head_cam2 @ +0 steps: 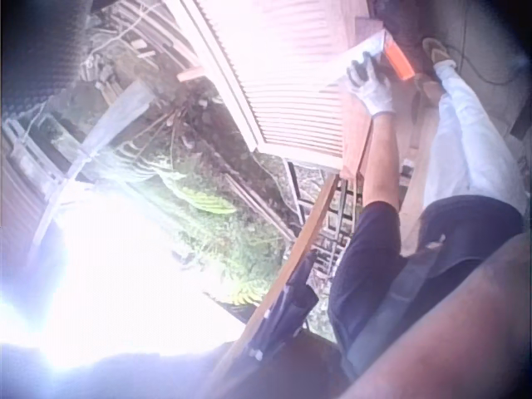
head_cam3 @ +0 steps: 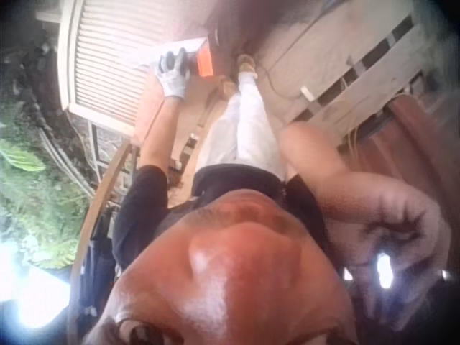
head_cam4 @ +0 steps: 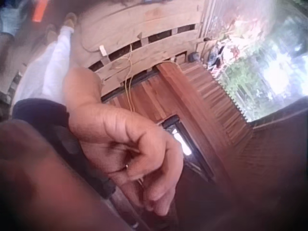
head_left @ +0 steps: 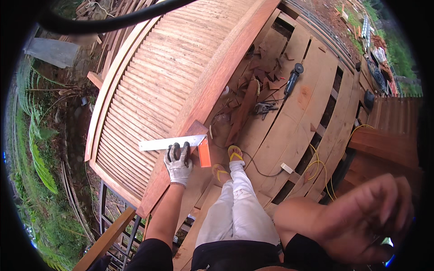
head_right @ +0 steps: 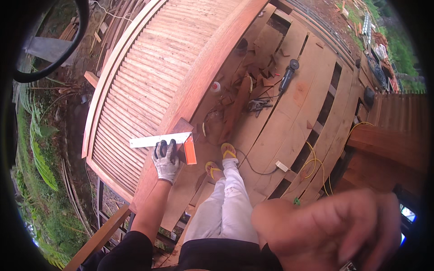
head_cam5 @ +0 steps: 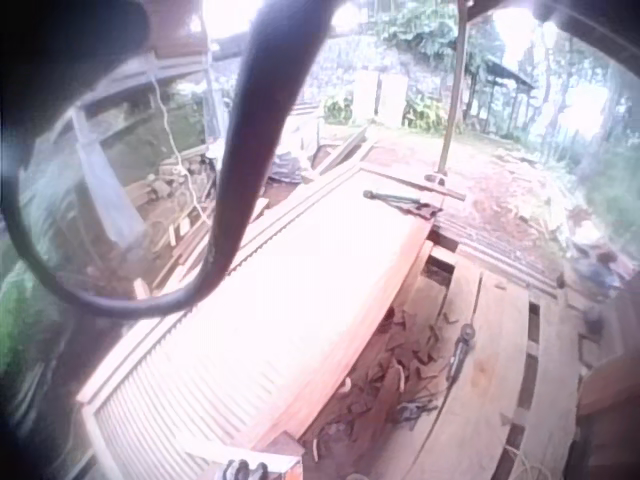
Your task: The person measures and marks a wooden plank with a square ruler and pencil, then uses an angle grinder to cut the plank. After cutting, the person uses a hand saw to refine the cut edge. The work is performed on a wooden platform outdoors.
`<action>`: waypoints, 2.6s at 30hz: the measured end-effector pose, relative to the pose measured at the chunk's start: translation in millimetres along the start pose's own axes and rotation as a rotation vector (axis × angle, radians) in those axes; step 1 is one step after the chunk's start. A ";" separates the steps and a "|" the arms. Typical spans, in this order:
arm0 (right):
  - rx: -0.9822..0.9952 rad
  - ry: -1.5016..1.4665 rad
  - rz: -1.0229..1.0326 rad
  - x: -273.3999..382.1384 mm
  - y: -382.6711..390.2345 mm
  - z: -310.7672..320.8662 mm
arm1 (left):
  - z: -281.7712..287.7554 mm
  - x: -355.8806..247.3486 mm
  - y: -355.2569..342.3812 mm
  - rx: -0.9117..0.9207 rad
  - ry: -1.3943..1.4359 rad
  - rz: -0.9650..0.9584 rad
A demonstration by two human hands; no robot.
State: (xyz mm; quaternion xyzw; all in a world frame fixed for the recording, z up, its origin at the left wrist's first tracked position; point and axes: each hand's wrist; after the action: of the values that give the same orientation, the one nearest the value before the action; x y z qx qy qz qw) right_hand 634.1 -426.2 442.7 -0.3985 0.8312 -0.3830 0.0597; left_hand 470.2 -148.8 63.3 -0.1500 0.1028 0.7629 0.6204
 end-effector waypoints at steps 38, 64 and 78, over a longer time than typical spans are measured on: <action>-0.466 0.469 -1.581 54.3 116.6 468.6 | 27.9 -199.7 -25.9 0.253 -0.007 0.231; 0.573 0.906 -1.740 -234.4 -7.4 558.5 | -171.3 -406.2 -243.2 0.824 0.204 0.670; 0.364 1.205 -2.273 -135.6 46.6 1021.7 | -452.7 -410.5 -517.0 0.553 0.072 0.327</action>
State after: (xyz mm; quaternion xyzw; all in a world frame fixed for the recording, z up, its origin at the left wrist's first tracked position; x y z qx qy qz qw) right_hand 1110.3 -913.9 -331.7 -0.6283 -0.1376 -0.4435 -0.6242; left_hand 1097.5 -572.0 -198.1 0.0160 0.3508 0.7898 0.5029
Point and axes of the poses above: each hand's wrist, its own y-axis away from the middle knuckle, its own z-axis out of the back of the hand, x = y × z, and after that the axes turned 6 degrees about y, right-handed
